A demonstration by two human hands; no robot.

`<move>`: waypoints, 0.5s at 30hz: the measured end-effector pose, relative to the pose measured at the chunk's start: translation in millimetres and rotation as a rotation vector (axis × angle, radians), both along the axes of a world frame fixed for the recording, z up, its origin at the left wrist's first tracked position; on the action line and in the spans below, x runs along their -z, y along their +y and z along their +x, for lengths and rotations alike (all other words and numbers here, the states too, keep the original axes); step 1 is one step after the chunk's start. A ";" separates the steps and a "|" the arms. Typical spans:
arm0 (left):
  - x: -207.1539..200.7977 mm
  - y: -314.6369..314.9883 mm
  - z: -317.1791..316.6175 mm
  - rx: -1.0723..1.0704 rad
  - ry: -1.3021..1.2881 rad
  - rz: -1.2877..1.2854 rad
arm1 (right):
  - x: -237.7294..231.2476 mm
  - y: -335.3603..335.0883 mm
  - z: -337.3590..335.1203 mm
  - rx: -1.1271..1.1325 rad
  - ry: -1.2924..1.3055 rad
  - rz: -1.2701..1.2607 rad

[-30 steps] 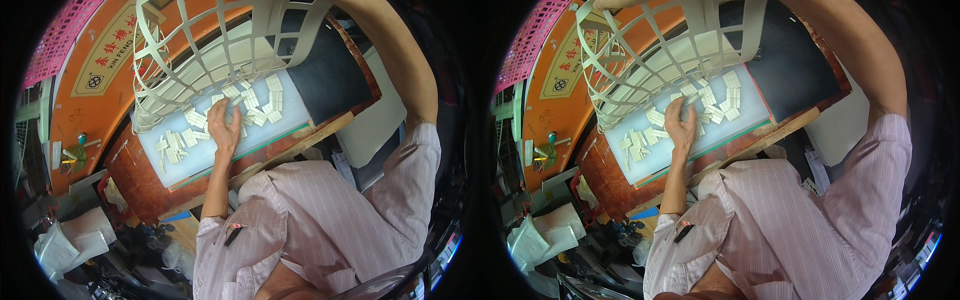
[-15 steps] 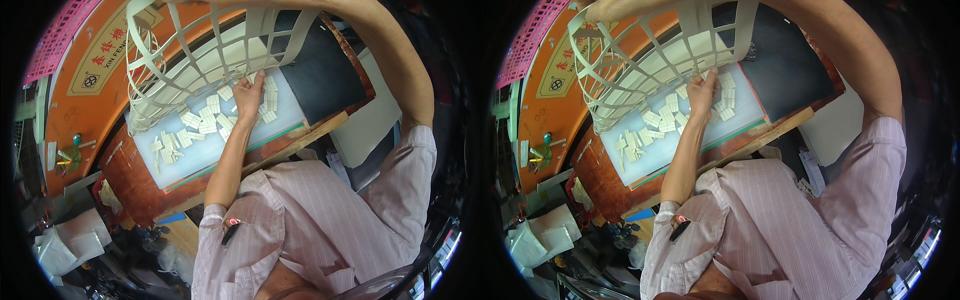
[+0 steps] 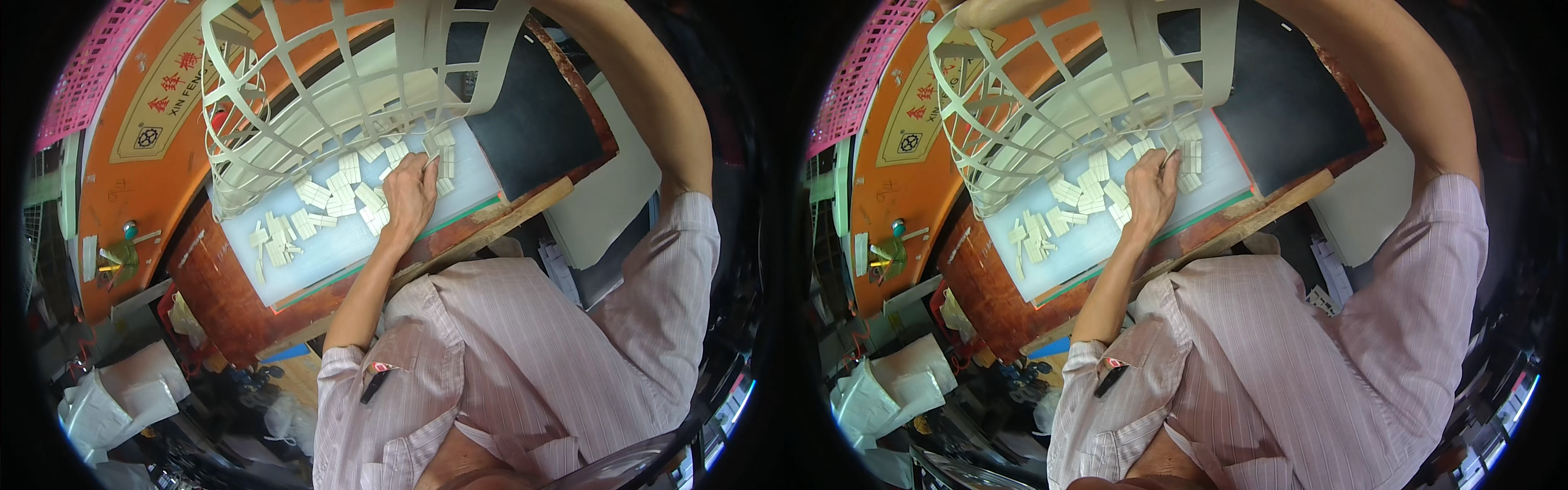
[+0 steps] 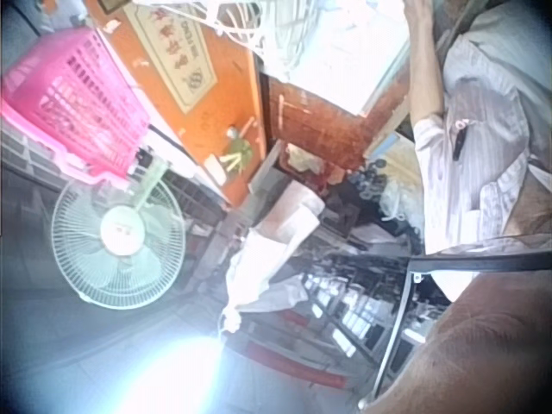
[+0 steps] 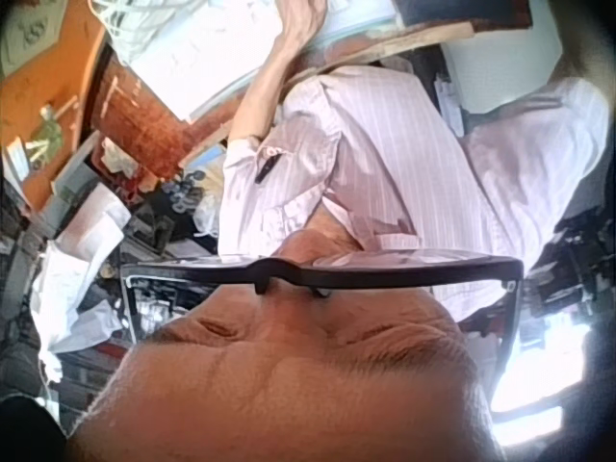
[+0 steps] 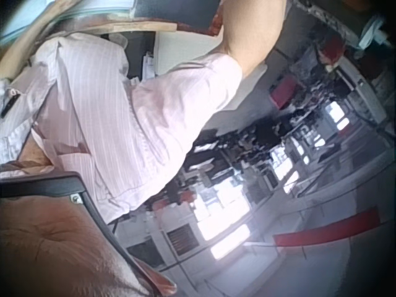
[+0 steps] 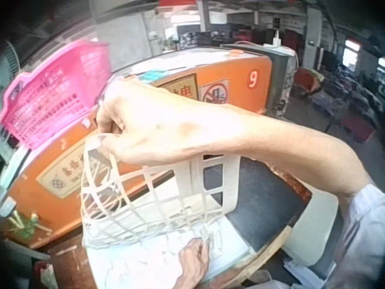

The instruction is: The person sorts small white rectangular parts from a plastic basket onto a work surface, then places them into a clear plastic bag. They seal the bag and set it aside, then retrieve another bag and repeat the process. The person also operates a nearby machine control panel.

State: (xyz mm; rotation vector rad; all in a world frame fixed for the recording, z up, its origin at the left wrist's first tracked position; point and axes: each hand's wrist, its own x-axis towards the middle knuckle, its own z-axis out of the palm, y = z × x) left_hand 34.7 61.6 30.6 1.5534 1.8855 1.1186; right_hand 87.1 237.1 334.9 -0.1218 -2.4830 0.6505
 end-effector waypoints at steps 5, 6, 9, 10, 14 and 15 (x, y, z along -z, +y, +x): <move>-4.7 2.6 -6.2 -0.023 -0.077 -0.062 | -12.2 0.6 -9.3 0.151 -0.314 -0.217; -3.4 6.3 -7.3 -0.034 -0.105 -0.046 | -18.5 3.2 -11.1 0.168 -0.378 -0.259; 1.6 20.5 -5.9 -0.085 -0.314 -0.045 | -14.7 -7.1 13.1 0.044 -0.189 -0.150; 3.3 27.2 -3.1 -0.091 -0.468 -0.031 | -12.7 -7.9 14.7 0.032 -0.179 -0.144; 4.8 46.2 1.0 -0.190 -0.732 -0.114 | -8.5 -7.3 13.2 -0.005 -0.132 -0.117; 5.1 48.0 4.7 -0.205 -0.727 -0.063 | -7.2 -7.7 11.1 -0.013 -0.113 -0.117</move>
